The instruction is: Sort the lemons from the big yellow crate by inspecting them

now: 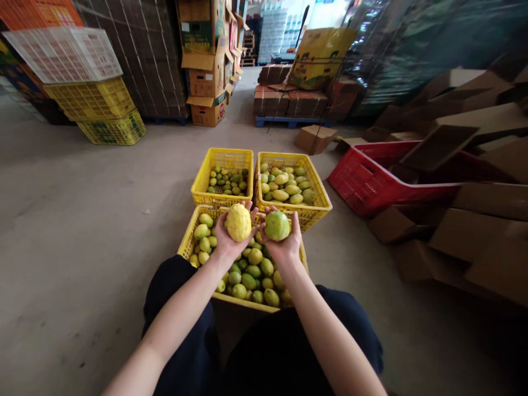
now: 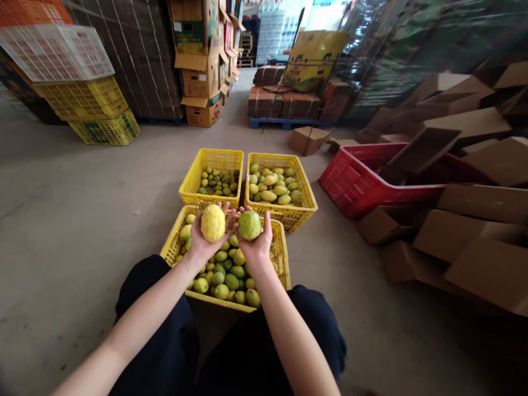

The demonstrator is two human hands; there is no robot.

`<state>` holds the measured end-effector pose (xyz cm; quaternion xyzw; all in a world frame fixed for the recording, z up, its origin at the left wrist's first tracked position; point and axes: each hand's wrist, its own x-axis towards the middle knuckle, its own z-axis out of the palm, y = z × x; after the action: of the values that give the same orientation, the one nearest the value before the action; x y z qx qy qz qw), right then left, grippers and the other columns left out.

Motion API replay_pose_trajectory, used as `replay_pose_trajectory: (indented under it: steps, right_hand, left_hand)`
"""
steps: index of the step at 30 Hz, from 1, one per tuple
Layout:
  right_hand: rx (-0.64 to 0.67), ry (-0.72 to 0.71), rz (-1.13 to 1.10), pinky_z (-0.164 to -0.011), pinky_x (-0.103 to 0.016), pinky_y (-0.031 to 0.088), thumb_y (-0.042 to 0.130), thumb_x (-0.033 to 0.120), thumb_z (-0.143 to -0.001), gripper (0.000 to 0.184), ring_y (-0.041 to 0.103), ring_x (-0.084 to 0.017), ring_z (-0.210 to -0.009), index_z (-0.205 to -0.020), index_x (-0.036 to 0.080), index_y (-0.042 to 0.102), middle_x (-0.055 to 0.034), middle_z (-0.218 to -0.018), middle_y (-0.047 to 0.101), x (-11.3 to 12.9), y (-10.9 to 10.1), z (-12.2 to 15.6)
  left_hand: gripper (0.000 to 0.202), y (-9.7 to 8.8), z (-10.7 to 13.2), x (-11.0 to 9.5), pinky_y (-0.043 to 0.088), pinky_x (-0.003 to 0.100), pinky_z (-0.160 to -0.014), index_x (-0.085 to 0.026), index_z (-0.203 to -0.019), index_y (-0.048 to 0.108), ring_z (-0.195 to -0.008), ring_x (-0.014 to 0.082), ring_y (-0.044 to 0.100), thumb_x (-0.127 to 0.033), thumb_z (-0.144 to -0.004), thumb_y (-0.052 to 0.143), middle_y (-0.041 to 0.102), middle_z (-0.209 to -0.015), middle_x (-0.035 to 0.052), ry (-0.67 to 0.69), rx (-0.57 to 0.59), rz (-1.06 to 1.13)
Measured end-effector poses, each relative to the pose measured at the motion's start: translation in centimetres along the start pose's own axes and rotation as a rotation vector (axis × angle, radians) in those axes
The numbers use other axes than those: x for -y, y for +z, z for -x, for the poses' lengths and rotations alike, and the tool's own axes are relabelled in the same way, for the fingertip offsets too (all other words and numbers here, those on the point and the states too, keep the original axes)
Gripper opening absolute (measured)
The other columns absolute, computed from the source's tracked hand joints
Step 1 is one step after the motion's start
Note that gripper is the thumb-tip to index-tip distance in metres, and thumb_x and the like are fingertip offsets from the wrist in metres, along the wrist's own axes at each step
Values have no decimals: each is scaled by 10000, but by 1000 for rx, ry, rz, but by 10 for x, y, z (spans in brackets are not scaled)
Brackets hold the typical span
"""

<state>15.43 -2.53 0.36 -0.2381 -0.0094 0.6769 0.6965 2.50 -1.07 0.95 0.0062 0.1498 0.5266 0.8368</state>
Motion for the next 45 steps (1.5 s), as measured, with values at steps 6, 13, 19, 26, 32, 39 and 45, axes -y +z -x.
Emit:
replay_pose_trajectory:
  steps: [6, 13, 19, 26, 32, 39, 45]
  right_hand:
    - [18, -218, 325, -820, -309, 563, 682, 468, -804, 323, 700, -180, -841, -973, 196, 717, -12, -901, 752, -12, 0, -4]
    - [97, -589, 857, -1103, -370, 386, 747, 390, -761, 325, 575, -219, -1155, -1061, 265, 732, -17, -1137, 679, -22, -8, -2]
    - [304, -721, 1198, -1213, -528, 170, 834, 421, -644, 595, 340, -329, -1406, -1207, 313, 680, -60, -1451, 451, -23, -15, 5]
    - [458, -797, 1272, -1218, -616, 86, 935, 293, -448, 815, 252, -386, -1448, -1218, 290, 670, -80, -1411, 540, -27, -10, 14]
    - [449, -726, 1136, -1215, -616, 137, 905, 125, -421, 761, 284, -384, -1453, -1141, 271, 707, -90, -1205, 668, -29, -5, 21]
    - [333, -777, 914, -1154, -449, 359, 876, 53, -461, 762, 566, -289, -1235, -1173, 249, 686, -64, -1251, 660, -35, 1, 30]
    - [36, -642, 599, -827, -266, 556, 842, 98, -569, 619, 650, -159, -925, -1133, 269, 650, 35, -1049, 710, -14, 1, 13]
  left_hand:
    - [389, 4, 3, 12, 556, 380, -860, -178, -1148, 660, -1082, 247, 656, -338, -866, 445, 718, -1121, 84, -48, -53, -56]
    - [408, -6, -3, 18, 564, 341, -828, -240, -1140, 675, -999, 216, 668, -424, -919, 386, 719, -1048, 37, 15, -54, -97]
    - [380, -3, 0, 21, 570, 287, -822, -202, -1051, 701, -1050, 229, 659, -394, -940, 393, 712, -982, 65, 72, -105, -83]
    - [334, -9, -1, 23, 577, 272, -824, -148, -1025, 701, -1102, 267, 649, -369, -909, 479, 692, -977, 104, 101, -149, -101]
    - [368, -18, -5, 24, 606, 312, -769, -202, -1126, 675, -1028, 288, 682, -399, -821, 614, 683, -1066, 105, 77, -191, -131]
    - [304, -7, -6, 12, 585, 284, -744, -155, -1033, 691, -848, 231, 706, -402, -882, 597, 705, -855, 61, 59, -200, -263]
    - [299, 6, -9, -9, 572, 276, -641, -156, -1019, 665, -706, 178, 691, -371, -926, 479, 703, -788, 55, -48, -290, -202]
